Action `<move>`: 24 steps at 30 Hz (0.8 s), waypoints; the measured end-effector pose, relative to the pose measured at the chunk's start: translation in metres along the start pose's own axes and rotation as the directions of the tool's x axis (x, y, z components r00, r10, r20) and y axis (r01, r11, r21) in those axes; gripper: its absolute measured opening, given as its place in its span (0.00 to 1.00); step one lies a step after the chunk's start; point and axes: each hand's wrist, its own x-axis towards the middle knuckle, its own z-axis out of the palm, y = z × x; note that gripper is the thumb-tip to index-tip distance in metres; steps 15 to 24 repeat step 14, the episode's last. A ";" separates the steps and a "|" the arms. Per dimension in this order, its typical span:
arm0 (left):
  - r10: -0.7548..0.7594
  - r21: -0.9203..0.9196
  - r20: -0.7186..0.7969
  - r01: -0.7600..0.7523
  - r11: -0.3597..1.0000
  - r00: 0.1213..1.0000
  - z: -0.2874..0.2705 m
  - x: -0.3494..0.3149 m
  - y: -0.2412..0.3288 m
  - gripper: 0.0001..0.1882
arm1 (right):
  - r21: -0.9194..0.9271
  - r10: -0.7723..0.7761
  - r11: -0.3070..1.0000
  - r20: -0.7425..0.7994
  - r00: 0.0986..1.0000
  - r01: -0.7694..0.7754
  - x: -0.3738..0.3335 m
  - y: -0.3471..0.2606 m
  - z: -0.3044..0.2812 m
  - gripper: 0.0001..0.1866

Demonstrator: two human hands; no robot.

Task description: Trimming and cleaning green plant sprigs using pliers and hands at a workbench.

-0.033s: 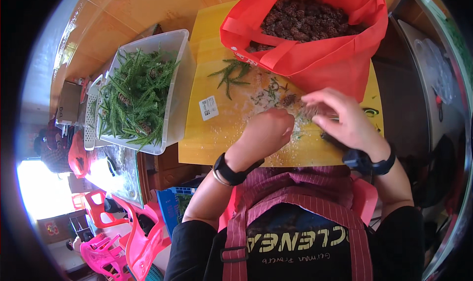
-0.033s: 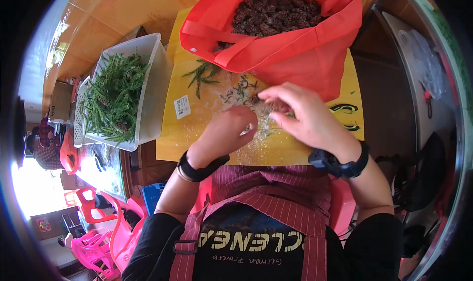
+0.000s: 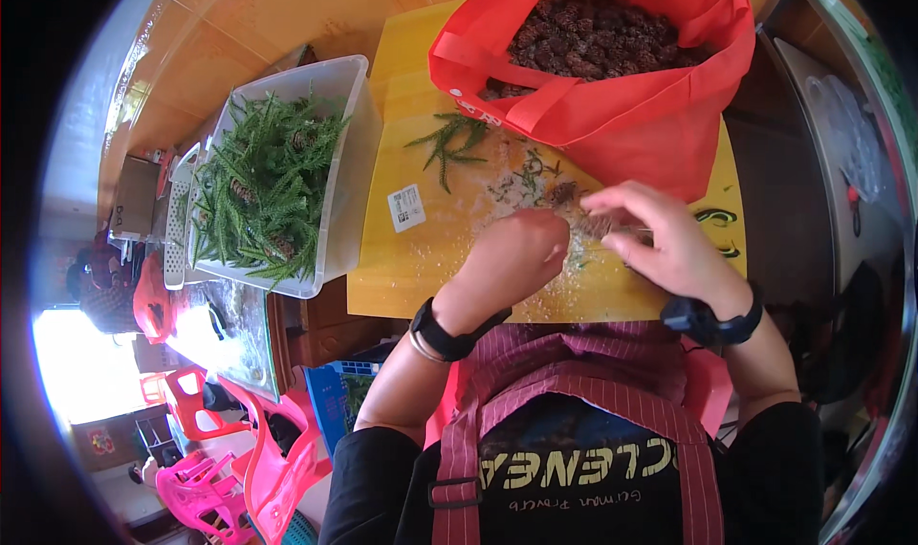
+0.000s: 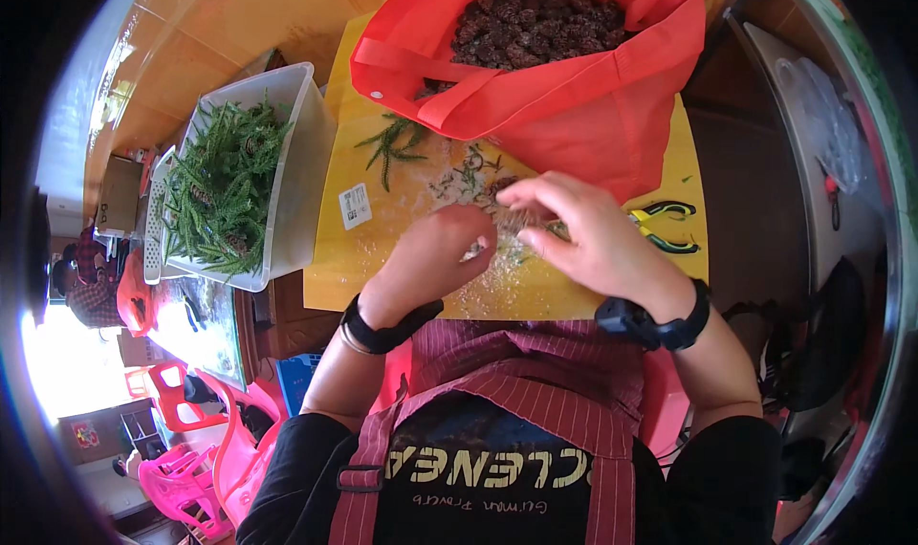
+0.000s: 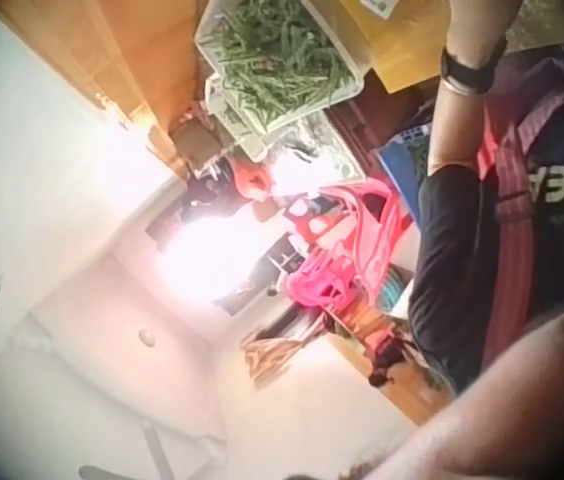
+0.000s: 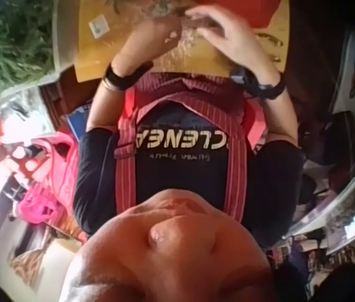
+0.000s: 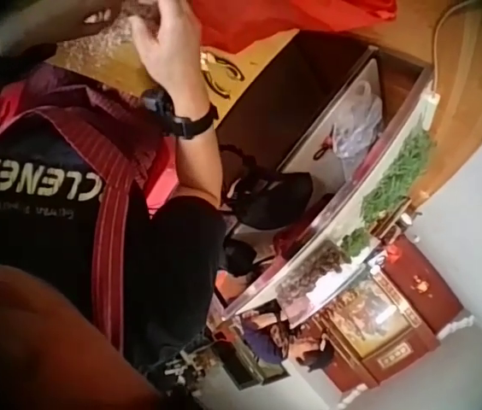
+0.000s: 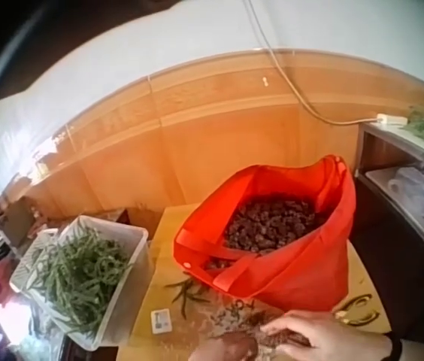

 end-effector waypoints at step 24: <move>-0.043 -0.406 -0.177 -0.033 0.913 0.983 -0.024 -0.015 0.018 0.24 | 0.495 0.272 0.826 0.068 0.960 -0.269 -0.013 0.013 0.024 0.15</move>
